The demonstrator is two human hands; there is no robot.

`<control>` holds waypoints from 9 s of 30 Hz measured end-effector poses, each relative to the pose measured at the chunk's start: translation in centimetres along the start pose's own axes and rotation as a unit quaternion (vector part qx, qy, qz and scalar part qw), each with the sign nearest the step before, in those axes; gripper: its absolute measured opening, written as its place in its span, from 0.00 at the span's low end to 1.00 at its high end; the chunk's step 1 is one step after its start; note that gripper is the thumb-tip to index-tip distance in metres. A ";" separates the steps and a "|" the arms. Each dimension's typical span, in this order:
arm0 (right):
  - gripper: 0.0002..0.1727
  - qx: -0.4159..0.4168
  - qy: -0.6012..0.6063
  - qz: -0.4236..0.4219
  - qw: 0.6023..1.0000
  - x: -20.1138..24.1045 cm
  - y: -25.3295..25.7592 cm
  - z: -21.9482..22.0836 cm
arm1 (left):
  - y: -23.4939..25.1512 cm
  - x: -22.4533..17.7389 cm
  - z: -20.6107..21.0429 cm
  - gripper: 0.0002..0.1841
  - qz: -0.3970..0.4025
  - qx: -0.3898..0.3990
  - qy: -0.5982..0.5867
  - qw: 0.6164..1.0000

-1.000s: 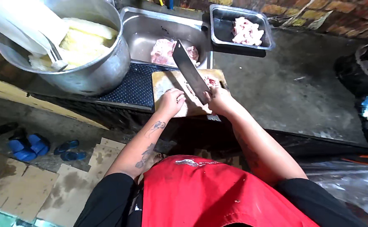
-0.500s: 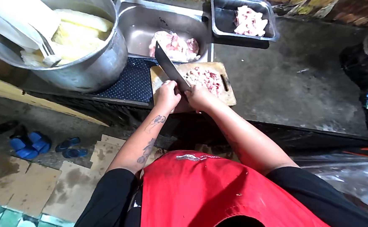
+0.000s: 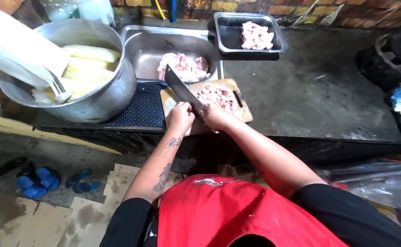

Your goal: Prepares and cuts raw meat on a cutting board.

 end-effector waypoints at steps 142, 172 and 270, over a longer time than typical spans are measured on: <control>0.14 -0.167 -0.039 -0.074 0.982 1.5 -6.1 3.2 | -8.9 3.1 -0.4 0.07 0.182 -0.180 -0.031 0.966; 0.17 -0.319 0.026 -0.254 0.912 5.3 -11.3 -3.4 | -8.7 3.6 -0.3 0.09 0.162 -0.154 -0.045 0.974; 0.13 -0.100 0.212 0.008 0.972 -10.5 -14.1 -0.8 | 4.4 0.0 -0.8 0.36 -0.144 0.234 0.027 0.961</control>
Point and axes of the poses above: each hand's wrist, its own y-axis towards the middle knuckle, its own z-axis out of the palm, x = y × z, the point moved 6 cm from there along y, towards the middle knuckle, and after that the axes turned 2 degrees about x, right-handed, at the moved point
